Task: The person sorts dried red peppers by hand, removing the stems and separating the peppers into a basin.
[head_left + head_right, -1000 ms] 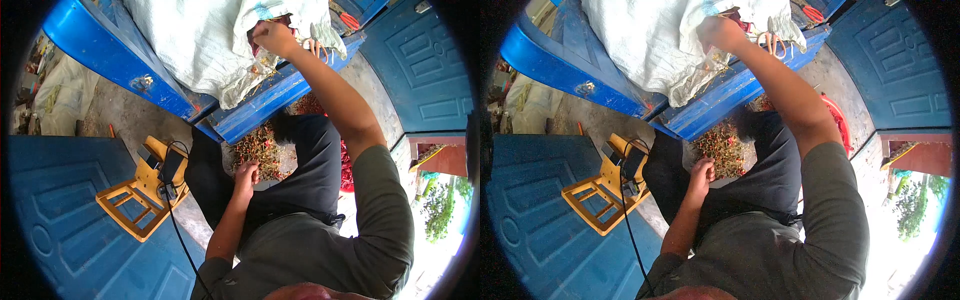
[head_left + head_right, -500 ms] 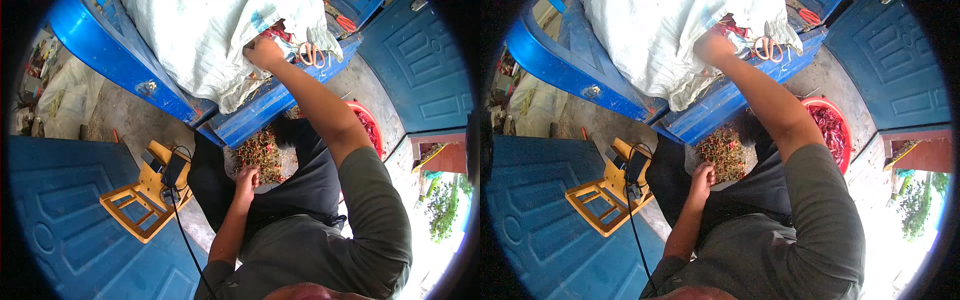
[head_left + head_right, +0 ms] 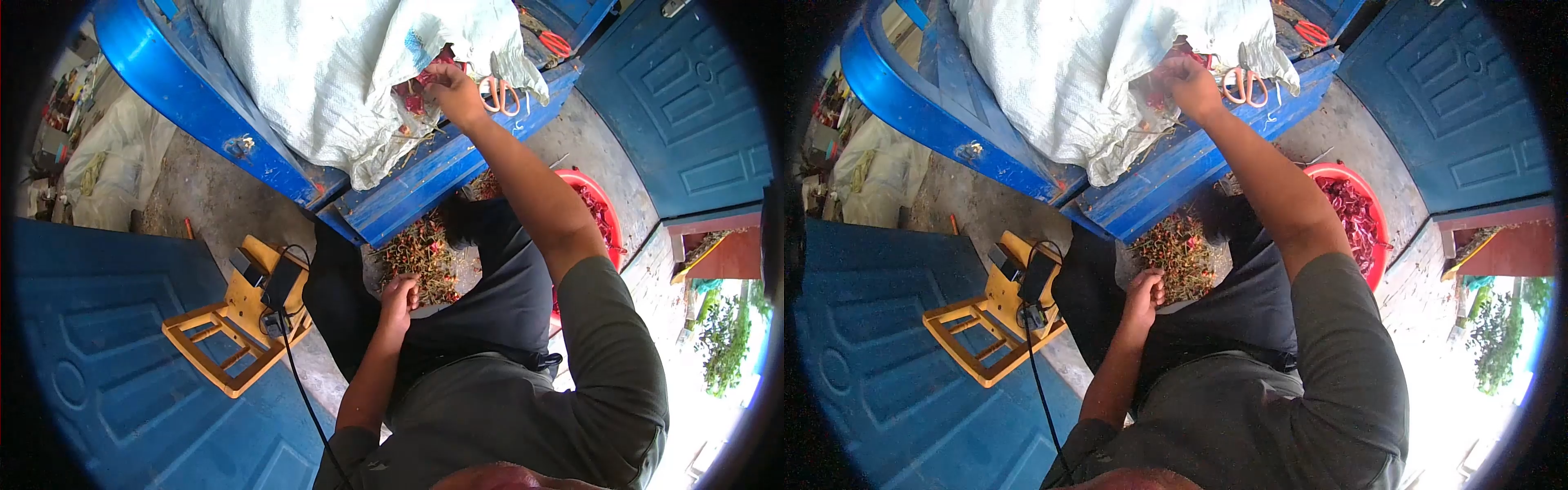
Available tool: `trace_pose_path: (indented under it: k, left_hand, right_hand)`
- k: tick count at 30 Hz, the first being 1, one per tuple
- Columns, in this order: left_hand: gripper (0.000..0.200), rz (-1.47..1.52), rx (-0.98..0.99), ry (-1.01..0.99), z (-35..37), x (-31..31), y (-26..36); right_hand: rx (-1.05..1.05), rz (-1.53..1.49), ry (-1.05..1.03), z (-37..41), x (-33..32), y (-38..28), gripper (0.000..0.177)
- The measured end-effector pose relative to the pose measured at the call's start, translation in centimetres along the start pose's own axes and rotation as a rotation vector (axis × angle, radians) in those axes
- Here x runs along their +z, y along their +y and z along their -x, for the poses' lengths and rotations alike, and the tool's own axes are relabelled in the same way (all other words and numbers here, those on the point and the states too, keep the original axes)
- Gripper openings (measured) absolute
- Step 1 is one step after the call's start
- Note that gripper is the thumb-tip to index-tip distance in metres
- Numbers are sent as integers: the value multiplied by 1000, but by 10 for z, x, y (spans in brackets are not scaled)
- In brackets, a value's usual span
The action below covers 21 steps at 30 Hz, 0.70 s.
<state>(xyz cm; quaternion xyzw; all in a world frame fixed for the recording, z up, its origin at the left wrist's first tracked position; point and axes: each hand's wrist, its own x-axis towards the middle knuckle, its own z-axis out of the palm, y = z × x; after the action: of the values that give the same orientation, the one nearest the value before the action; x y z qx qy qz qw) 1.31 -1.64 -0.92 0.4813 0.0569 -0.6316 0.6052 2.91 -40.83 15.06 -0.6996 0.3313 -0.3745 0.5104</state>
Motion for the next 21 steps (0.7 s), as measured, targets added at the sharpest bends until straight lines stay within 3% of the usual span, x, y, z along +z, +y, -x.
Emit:
trace_pose_path:
  k: [5, 7, 9, 11, 14, 15, 16, 17, 19, 21]
  left_hand:
    - [14, -10, -3, 16, 3, -1, -1]
    - [14, -8, -11, 44, 3, -1, -1]
    - [13, -7, -12, 44, 1, 0, 1]
    - [13, 0, -16, 48, 2, 0, -1]
    - [12, -50, -8, 31, 1, 5, -2]
    - [12, -72, -24, 46, 0, 7, -2]
    - [13, -95, -36, 62, -2, 9, -1]
    - [13, -94, -26, 62, -4, 7, -2]
    - [14, -67, -92, 0, -4, -1, -6]
    - [15, -39, -36, 67, 3, 6, -10]
  right_hand:
    - [-75, -36, 49, 17, -18, -5, 30]
    - [91, -30, 22, 39, -37, -15, 32]
    - [131, 1, -86, 76, -61, -29, 32]
    - [220, -63, -330, 130, -73, -63, 29]
    - [174, 56, -874, 210, -71, -20, 25]
    - [283, 12, -897, 245, -68, -6, 23]
    - [219, -39, -1119, 260, -56, -2, 23]
    - [234, -29, -1150, 275, -48, -19, 26]
    - [193, 100, -1174, 308, -25, 14, 26]
    - [117, 88, -1127, 316, -3, 16, 24]
